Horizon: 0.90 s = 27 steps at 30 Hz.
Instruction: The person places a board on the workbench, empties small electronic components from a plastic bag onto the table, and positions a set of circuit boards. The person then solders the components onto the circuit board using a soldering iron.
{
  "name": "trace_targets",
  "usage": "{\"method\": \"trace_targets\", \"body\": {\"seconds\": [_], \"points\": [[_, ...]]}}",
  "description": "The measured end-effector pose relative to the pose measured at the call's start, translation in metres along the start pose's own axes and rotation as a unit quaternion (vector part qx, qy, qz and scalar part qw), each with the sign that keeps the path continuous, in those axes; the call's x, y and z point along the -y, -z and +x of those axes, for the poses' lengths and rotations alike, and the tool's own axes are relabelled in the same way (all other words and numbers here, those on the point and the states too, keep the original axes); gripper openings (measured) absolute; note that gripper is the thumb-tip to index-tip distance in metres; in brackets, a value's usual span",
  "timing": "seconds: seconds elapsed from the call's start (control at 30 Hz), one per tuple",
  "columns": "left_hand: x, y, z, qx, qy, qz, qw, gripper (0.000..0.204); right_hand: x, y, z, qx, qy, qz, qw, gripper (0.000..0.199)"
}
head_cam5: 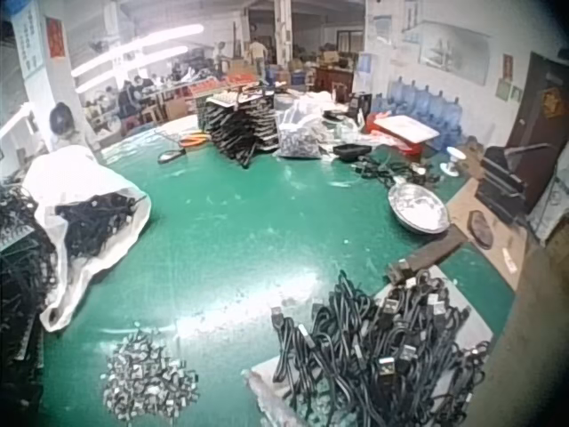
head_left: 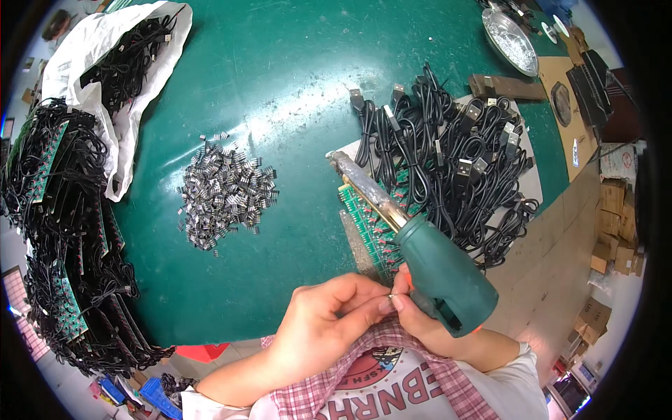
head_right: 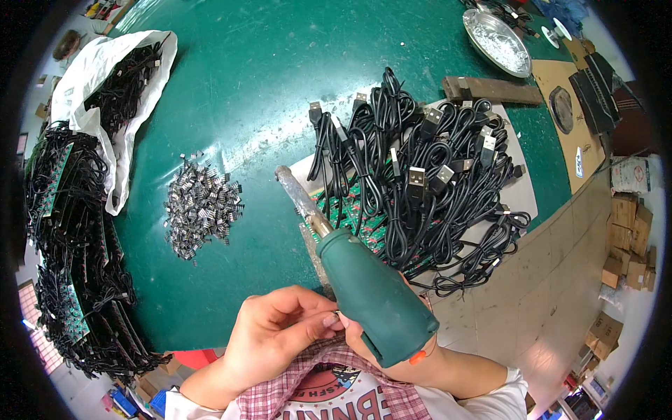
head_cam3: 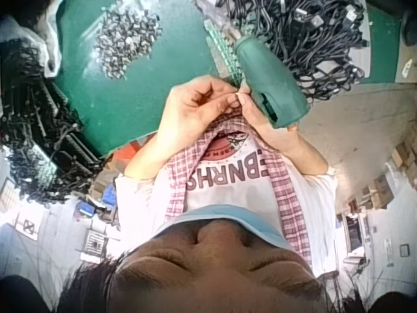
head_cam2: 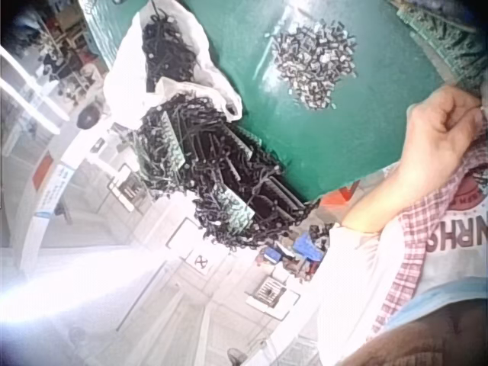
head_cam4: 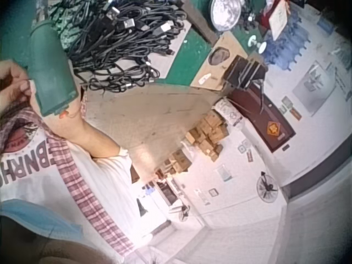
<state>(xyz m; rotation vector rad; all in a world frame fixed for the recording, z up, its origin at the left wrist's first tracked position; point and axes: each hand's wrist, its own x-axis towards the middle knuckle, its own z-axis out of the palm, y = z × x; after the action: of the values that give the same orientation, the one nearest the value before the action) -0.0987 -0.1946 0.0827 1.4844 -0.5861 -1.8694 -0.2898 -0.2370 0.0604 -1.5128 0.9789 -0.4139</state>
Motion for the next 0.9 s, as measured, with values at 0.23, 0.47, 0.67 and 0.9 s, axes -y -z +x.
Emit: {"method": "trace_targets", "body": {"seconds": [0.23,0.47,0.67,0.9], "points": [[-0.006,0.006,-0.003,-0.008,-0.078,0.181,0.98,0.007,0.004,-0.004,0.005,-0.012,0.022,-0.025,0.999,0.027],[-0.023,0.035,0.049,-0.134,-0.01,0.069,0.989,0.014,-0.003,0.025,-0.019,0.039,-0.109,-0.01,0.993,0.025],[-0.026,0.036,0.068,-0.142,0.003,0.094,0.985,0.019,-0.032,0.031,-0.041,0.057,-0.122,-0.071,0.988,0.023],[-0.029,0.037,0.07,-0.137,0.007,0.103,0.985,0.018,-0.04,0.026,-0.042,0.004,-0.056,-0.126,0.99,0.022]]}}
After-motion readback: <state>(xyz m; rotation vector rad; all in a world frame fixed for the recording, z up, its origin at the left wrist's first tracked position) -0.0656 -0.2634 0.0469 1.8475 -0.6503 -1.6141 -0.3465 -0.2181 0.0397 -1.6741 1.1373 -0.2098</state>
